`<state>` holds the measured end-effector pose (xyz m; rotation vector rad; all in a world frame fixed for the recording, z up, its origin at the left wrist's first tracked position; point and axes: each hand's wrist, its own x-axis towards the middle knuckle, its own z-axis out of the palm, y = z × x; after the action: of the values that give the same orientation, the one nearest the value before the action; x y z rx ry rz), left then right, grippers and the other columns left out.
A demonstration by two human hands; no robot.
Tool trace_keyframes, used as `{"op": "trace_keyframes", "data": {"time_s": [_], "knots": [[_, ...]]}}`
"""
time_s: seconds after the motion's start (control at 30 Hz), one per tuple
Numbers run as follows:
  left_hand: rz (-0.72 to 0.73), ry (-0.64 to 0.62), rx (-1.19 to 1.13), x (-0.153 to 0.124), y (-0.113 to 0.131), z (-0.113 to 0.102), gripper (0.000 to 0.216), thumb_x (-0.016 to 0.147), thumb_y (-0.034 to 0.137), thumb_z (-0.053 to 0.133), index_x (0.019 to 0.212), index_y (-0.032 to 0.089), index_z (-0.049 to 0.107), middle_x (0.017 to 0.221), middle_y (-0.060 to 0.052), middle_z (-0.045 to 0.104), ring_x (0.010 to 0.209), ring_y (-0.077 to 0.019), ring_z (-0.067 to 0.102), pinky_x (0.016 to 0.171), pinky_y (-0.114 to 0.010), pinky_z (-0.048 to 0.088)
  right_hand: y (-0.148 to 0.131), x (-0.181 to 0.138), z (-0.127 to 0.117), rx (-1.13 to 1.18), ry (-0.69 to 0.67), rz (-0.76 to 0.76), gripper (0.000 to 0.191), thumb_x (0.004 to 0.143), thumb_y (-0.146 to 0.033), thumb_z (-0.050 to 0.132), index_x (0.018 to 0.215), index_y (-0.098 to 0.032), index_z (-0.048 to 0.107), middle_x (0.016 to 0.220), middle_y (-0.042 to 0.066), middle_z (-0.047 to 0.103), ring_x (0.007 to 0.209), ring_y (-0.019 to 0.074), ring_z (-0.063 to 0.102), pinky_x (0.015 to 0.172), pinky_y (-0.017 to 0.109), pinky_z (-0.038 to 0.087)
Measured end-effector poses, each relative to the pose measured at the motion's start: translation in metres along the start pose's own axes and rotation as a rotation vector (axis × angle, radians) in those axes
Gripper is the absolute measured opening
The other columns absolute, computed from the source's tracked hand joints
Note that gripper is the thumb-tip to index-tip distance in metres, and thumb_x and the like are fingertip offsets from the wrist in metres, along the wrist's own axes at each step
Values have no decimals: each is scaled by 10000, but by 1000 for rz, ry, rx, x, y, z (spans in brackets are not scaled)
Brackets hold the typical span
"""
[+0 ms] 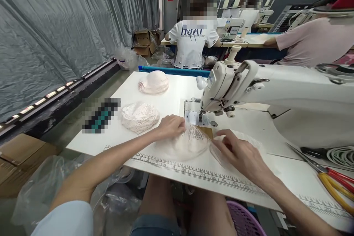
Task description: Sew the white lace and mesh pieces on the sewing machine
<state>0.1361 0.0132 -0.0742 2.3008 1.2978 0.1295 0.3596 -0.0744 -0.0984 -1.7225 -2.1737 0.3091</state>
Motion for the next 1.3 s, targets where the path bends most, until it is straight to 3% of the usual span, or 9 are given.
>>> {"op": "trace_keyframes", "data": {"time_s": [0.2,0.3,0.4,0.5,0.6,0.7,0.9,1.07,1.3], "knots": [[16,66,25,5,7,17,104,817,160,466,733,154,528,771,-12,611,748,-164,549,679,-292,411,57,-24,-7,-308,87,-70,356,919,-501,310,991,-222,518,938,85,661,593,203,631,343,243,334],[68,67,9,10,19,29,124,826,147,438,734,154,521,774,-7,607,718,-150,548,670,-286,421,81,-28,-19,-454,151,-57,437,925,-531,239,975,-218,540,911,99,670,544,225,625,314,268,304],[135,41,-33,11,28,35,138,836,158,436,731,163,527,770,15,612,718,-134,554,662,-265,427,78,-28,-32,-563,239,-10,490,932,-527,190,906,-207,560,816,101,668,458,207,582,305,273,254],[162,22,-104,8,30,32,140,853,190,446,750,165,538,763,16,617,737,-134,561,676,-265,430,48,-19,-31,-340,284,-63,403,936,-482,317,947,-165,566,790,86,657,470,142,570,345,234,342],[158,25,-132,6,30,25,126,853,212,465,766,163,543,762,13,614,730,-134,553,672,-263,419,18,0,-18,-65,150,-202,329,909,-457,429,1045,-180,543,975,97,630,678,164,612,498,253,461],[158,47,-108,5,30,22,167,872,234,449,749,160,534,716,19,592,685,-124,534,642,-255,396,6,17,-4,90,43,-230,226,892,-395,474,976,-205,564,951,83,616,780,195,596,595,294,480],[111,64,-62,12,27,28,205,898,245,409,752,161,526,661,21,578,620,-120,522,591,-252,372,9,23,4,327,10,-44,120,901,-271,429,974,-209,501,691,-5,602,560,143,548,508,267,422],[58,52,0,21,25,32,157,888,229,415,809,167,536,675,21,608,623,-131,542,569,-256,371,14,21,6,363,-36,-81,200,909,-248,401,1102,-203,430,769,11,611,609,147,571,547,270,452],[35,19,17,23,24,34,105,882,265,468,903,186,534,712,28,644,669,-140,584,595,-263,399,23,21,-1,355,-109,-165,255,935,-236,354,969,-223,606,878,50,611,649,136,579,549,253,466]]}}
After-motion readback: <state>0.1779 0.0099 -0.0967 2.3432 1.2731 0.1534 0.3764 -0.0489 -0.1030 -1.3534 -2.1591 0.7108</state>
